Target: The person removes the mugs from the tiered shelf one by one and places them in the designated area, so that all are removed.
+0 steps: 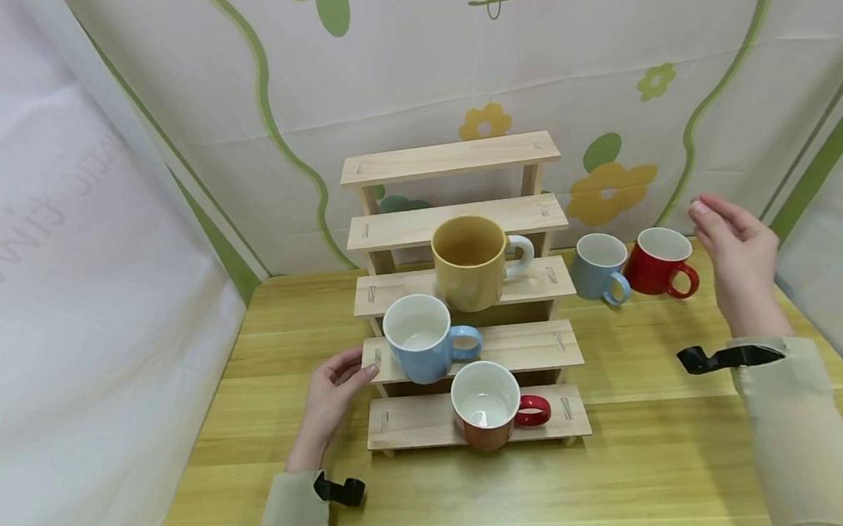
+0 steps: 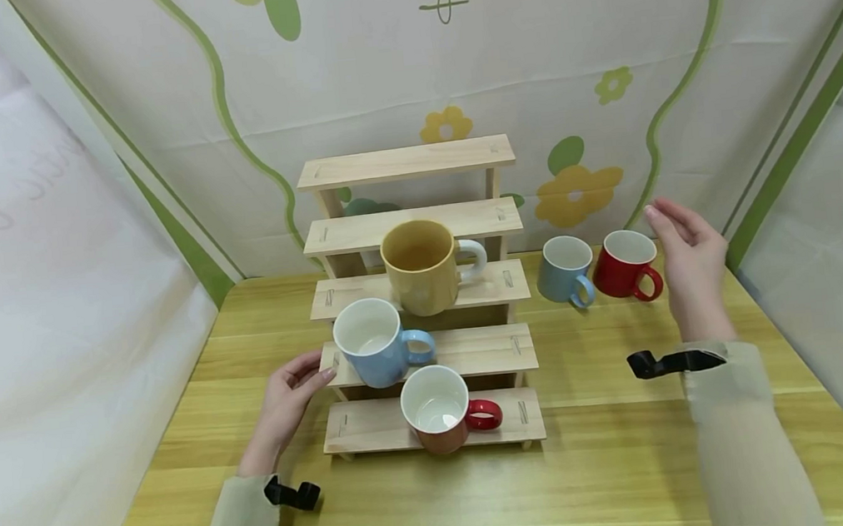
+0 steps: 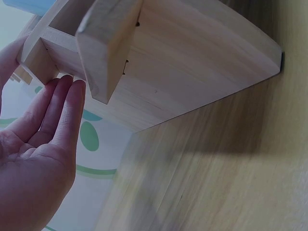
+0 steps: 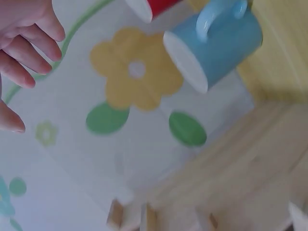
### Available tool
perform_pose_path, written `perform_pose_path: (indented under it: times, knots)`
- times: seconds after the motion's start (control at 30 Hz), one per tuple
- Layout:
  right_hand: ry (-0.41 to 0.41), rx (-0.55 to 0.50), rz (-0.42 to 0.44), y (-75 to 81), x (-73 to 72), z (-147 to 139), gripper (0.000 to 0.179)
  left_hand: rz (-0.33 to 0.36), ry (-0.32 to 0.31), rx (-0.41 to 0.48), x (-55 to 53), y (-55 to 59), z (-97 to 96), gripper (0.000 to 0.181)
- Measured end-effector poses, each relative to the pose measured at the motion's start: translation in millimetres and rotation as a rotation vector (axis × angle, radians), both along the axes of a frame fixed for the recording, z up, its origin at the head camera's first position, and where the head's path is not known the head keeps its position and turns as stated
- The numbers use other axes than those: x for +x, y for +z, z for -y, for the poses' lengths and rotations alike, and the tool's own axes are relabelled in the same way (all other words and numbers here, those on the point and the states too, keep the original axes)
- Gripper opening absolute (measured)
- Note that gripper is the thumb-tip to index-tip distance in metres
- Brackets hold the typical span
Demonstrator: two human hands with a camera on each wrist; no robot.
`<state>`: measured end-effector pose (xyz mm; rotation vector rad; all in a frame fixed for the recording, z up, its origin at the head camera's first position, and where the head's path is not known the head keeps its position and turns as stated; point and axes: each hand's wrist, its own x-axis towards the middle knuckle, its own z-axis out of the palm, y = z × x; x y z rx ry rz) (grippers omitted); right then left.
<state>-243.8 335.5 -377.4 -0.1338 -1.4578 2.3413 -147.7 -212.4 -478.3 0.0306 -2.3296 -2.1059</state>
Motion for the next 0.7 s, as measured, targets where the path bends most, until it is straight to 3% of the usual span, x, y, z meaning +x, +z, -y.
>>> perform_pose_path:
  times: [0.13,0.37,0.7]
  knots:
    - [0.065,-0.011,-0.066,15.3,4.7,16,0.045,0.001,0.003,0.003,-0.2,0.0,-0.1,0.042]
    - [0.139,0.072,-0.111,35.2,15.4,44,0.047,0.008,0.001,0.001,-0.9,-0.8,0.5,0.043]
    - [0.207,0.173,-0.202,43.9,22.7,78,0.041,0.006,0.003,0.010,-0.1,0.3,0.1,0.043]
